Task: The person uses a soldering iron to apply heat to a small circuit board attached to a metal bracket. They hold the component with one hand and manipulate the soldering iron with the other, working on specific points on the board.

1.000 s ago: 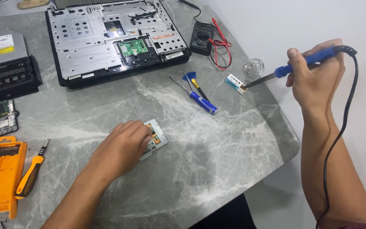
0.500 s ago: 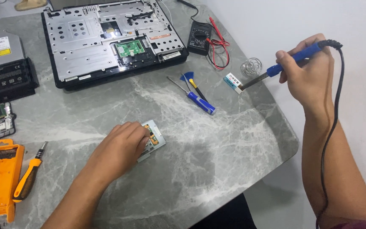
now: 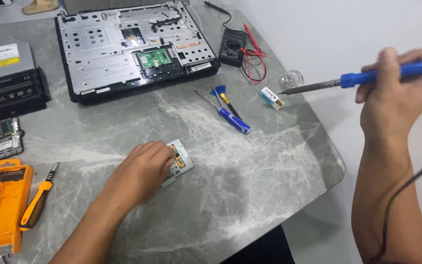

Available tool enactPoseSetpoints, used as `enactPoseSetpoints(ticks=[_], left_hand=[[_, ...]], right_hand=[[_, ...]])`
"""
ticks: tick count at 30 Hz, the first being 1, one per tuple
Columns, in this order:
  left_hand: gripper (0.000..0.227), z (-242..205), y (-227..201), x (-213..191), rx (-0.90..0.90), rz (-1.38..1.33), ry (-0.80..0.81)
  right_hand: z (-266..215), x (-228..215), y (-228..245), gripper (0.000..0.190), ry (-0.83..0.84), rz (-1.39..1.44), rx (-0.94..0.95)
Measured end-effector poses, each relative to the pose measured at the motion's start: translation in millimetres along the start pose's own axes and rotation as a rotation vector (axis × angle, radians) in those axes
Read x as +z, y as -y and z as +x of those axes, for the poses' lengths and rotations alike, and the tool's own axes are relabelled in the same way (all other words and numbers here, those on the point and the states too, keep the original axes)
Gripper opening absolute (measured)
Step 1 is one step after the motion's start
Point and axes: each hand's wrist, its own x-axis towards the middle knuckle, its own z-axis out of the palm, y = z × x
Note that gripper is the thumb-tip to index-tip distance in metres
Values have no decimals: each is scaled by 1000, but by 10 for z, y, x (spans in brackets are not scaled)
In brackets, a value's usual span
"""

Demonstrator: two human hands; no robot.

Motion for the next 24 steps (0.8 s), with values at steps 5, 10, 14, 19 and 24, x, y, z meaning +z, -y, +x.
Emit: enactPoseSetpoints(ticks=[5, 10, 14, 19, 24], left_hand=[[12, 8, 25, -1, -2, -65, -7], [10, -14, 21, -21, 45, -142, -102], [13, -13, 15, -37, 22, -215, -118], [11, -16, 50, -20, 58, -226, -161], [10, -45, 41, -67, 123, -313, -225]], right_hand=[[-220, 123, 136, 24, -151, 317, 243], [-387, 291, 340, 35, -154, 442, 568], [-413, 363, 337, 31, -190, 616, 702], [-426, 457, 220, 33, -260, 611, 851], [-515, 609, 254, 33, -146, 571, 850]])
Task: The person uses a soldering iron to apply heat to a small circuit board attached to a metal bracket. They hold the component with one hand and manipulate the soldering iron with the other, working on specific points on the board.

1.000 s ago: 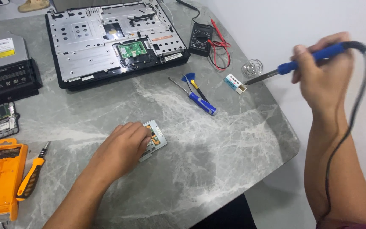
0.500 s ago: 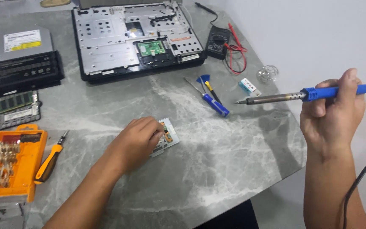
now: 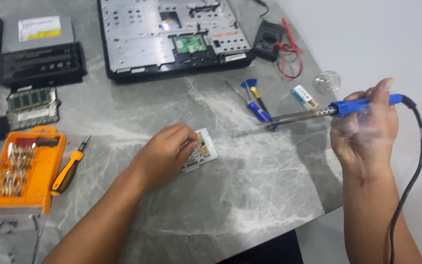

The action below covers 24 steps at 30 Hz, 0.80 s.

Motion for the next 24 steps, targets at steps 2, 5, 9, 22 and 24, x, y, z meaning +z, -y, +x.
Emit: enactPoseSetpoints(ticks=[2, 5, 9, 22, 24], left_hand=[[12, -2, 19, 8, 9, -20, -35], [8, -39, 16, -32, 67, -4, -76], [12, -39, 40, -5, 73, 61, -56], [7, -32, 175, 97, 97, 247, 35], [9, -29, 183, 109, 127, 248, -4]], right_hand=[[63, 30, -147, 33, 111, -61, -113], [52, 160, -348, 27, 328, -164, -295], [-44, 434, -445, 22, 570, -299, -380], [200, -119, -887, 25, 415, -288, -232], [342, -355, -922, 17, 679, -1011, -997]])
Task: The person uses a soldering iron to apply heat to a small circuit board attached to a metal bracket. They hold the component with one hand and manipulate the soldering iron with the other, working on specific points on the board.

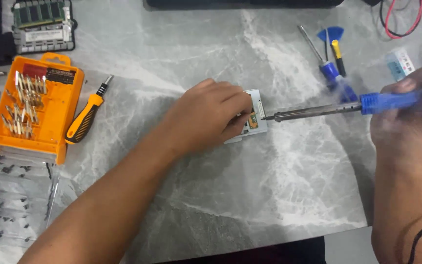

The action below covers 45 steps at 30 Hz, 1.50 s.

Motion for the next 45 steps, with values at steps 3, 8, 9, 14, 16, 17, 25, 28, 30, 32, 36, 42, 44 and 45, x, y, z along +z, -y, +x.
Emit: enactPoseSetpoints(ticks=[3, 8, 9, 14, 16, 17, 25, 28, 30, 32, 36, 42, 44, 45], left_hand=[[11, 6, -13, -11, 15, 15, 16], [14, -1, -23, -10, 75, 35, -52], [14, 0, -22, -7, 89, 45, -69], [15, 8, -37, -9, 81, 52, -57], [15, 0, -33, -2, 76, 52, -51], [15, -4, -29, 3, 79, 47, -47], [16, -13, -51, -7, 45, 40, -38], [13, -8, -36, 9, 37, 59, 2], [13, -5, -27, 20, 32, 71, 31], [12, -10, -12, 42, 38, 93, 21], [13, -2, -22, 39, 25, 96, 29], [10, -10, -21, 45, 21, 91, 28], [10, -3, -20, 44, 20, 94, 31], [11, -4, -21, 44, 18, 97, 35]], right_hand=[[205, 66, 373, 26, -81, 738, 742], [91, 127, 271, 26, -260, 642, 756], [136, 108, 389, 26, -360, 649, 948], [-26, -90, 597, 22, 87, -120, 284], [-45, -53, 617, 18, 93, -15, 477], [-87, -27, 520, 14, -63, 197, 577], [-328, -9, -10, 35, -266, 769, 566], [-230, -112, 414, 19, 122, -267, 179], [-269, -63, 373, 20, 20, -14, 370], [-300, 3, 149, 17, -77, 189, 446], [-249, 45, 239, 25, -132, 315, 566], [-285, 3, 83, 75, -16, 315, 459], [-236, 20, 158, 51, -23, 332, 460], [-215, 29, 197, 35, -30, 350, 461]])
